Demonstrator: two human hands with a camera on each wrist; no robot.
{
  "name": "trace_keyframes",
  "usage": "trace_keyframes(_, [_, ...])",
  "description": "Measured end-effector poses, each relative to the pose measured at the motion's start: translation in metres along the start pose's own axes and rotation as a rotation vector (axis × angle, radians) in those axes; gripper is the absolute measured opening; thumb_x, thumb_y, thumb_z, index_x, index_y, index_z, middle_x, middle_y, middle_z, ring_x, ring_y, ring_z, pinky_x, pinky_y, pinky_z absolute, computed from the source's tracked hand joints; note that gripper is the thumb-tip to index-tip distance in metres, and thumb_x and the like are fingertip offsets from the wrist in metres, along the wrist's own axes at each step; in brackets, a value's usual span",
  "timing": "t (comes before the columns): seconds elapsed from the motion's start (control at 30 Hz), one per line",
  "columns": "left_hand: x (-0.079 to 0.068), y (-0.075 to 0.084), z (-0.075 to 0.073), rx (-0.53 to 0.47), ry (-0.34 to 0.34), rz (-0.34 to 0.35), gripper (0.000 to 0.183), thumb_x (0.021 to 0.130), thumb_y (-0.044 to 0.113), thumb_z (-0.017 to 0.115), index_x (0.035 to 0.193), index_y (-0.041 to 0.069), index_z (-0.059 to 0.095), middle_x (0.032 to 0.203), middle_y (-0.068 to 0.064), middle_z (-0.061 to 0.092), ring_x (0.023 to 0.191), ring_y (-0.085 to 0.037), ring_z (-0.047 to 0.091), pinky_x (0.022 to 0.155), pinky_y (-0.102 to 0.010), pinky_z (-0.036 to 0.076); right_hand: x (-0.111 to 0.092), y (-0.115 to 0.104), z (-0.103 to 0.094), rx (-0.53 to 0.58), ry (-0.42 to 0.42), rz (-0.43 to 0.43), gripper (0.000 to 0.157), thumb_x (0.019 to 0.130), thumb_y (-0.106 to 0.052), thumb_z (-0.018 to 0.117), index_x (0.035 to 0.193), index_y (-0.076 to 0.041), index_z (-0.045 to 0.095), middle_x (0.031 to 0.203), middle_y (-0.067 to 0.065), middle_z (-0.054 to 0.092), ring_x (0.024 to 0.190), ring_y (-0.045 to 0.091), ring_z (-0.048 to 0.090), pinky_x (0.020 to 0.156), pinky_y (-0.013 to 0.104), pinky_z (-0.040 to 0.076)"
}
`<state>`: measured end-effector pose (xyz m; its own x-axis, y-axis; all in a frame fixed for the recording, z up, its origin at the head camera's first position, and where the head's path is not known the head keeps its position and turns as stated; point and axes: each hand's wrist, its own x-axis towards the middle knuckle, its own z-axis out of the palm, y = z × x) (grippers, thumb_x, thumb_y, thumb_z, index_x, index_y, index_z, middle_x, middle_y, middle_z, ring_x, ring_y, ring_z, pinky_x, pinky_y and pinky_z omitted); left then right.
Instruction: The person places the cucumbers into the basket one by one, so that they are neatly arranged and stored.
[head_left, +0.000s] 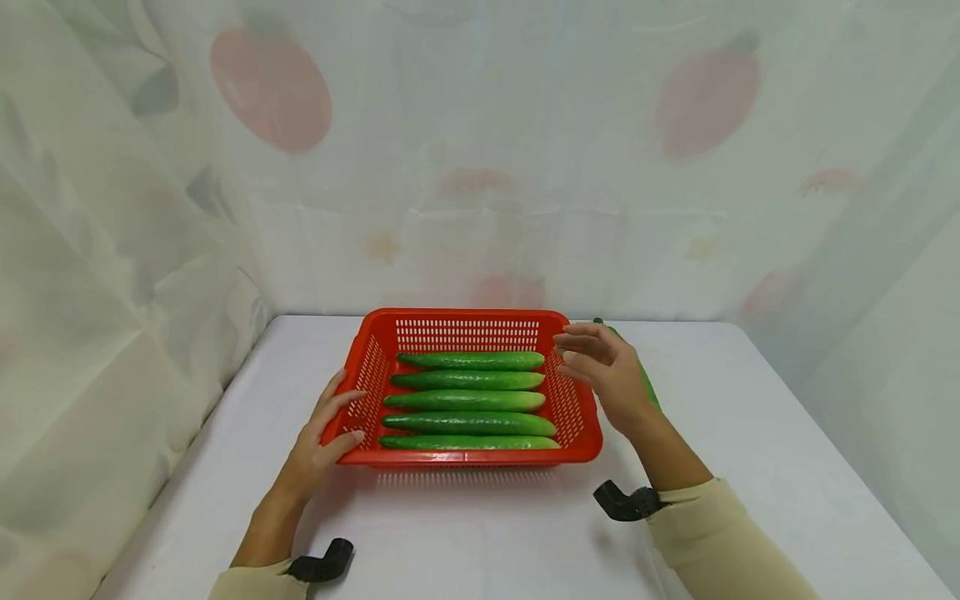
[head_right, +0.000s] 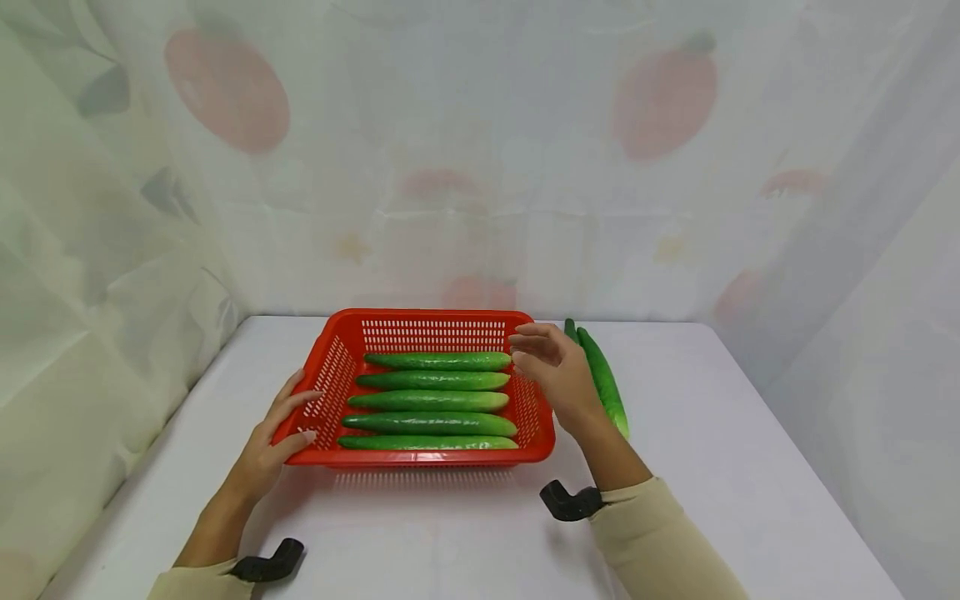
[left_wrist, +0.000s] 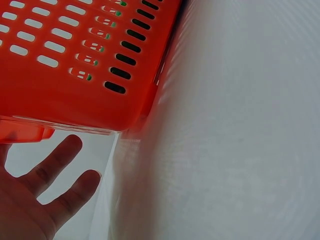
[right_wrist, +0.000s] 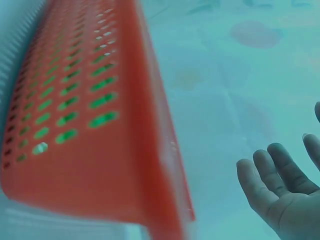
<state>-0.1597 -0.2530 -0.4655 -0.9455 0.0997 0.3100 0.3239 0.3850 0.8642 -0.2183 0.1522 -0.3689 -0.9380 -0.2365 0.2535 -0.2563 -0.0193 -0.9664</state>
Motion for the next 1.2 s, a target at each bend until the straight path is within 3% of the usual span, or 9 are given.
trace_keyframes(0.17, [0.0, 0.0, 0.0, 0.001, 0.0, 0.001, 0.046, 0.088, 0.008, 0.056, 0.134, 0.005, 0.051, 0.159, 0.002, 0.013, 0.136, -0.028, 0.021, 0.095, -0.023, 0.029, -0.009, -0.012, -0.014, -0.105, 0.066, -0.034, 0.037, 0.096, -0.016, 0.06, 0.13, -0.006, 0.051, 0.125, 0.016, 0.059, 0.115, 0.032, 0.055, 0.086, 0.036, 0.049])
trace_keyframes(0.5, [0.001, 0.002, -0.001, 0.005, 0.002, 0.001, 0.047, 0.088, 0.008, 0.056, 0.134, 0.005, 0.051, 0.159, 0.002, 0.013, 0.137, -0.027, 0.021, 0.097, -0.031, 0.029, -0.027, -0.026, -0.041, -0.115, 0.171, -0.133, 0.033, 0.094, -0.007, 0.061, 0.126, -0.002, 0.055, 0.122, 0.017, 0.061, 0.111, 0.028, 0.056, 0.087, 0.028, 0.047])
trace_keyframes(0.6, [0.001, 0.002, -0.001, 0.006, 0.005, 0.003, 0.047, 0.087, 0.007, 0.056, 0.134, 0.005, 0.051, 0.159, 0.002, 0.013, 0.137, -0.028, 0.02, 0.097, -0.029, 0.029, -0.031, -0.029, -0.047, -0.119, 0.205, -0.154, 0.033, 0.094, -0.007, 0.061, 0.126, -0.001, 0.056, 0.121, 0.017, 0.061, 0.111, 0.027, 0.056, 0.087, 0.025, 0.046])
trace_keyframes(0.77, [0.0, 0.002, -0.001, 0.01, 0.009, 0.005, 0.047, 0.087, 0.007, 0.055, 0.134, 0.005, 0.051, 0.159, 0.001, 0.013, 0.137, -0.028, 0.021, 0.096, -0.024, 0.029, -0.037, -0.028, -0.058, -0.056, 0.224, -0.206, 0.033, 0.093, -0.001, 0.06, 0.126, 0.001, 0.056, 0.119, 0.017, 0.061, 0.108, 0.028, 0.056, 0.085, 0.025, 0.048])
trace_keyframes(0.9, [0.0, 0.001, -0.001, 0.01, 0.005, 0.004, 0.047, 0.087, 0.007, 0.055, 0.134, 0.005, 0.051, 0.159, 0.001, 0.013, 0.136, -0.029, 0.022, 0.094, -0.023, 0.031, -0.041, -0.025, -0.065, -0.072, 0.266, -0.207, 0.035, 0.092, 0.0, 0.062, 0.127, -0.001, 0.056, 0.118, 0.014, 0.062, 0.107, 0.025, 0.057, 0.085, 0.024, 0.047])
trace_keyframes(1.2, [0.001, 0.001, 0.0, 0.008, 0.002, -0.009, 0.047, 0.087, 0.006, 0.055, 0.134, 0.004, 0.051, 0.159, 0.001, 0.013, 0.137, -0.029, 0.021, 0.097, -0.036, 0.033, -0.049, -0.01, -0.079, -0.064, 0.351, -0.189, 0.036, 0.092, 0.0, 0.062, 0.127, 0.0, 0.055, 0.121, 0.015, 0.061, 0.11, 0.023, 0.056, 0.084, 0.021, 0.047])
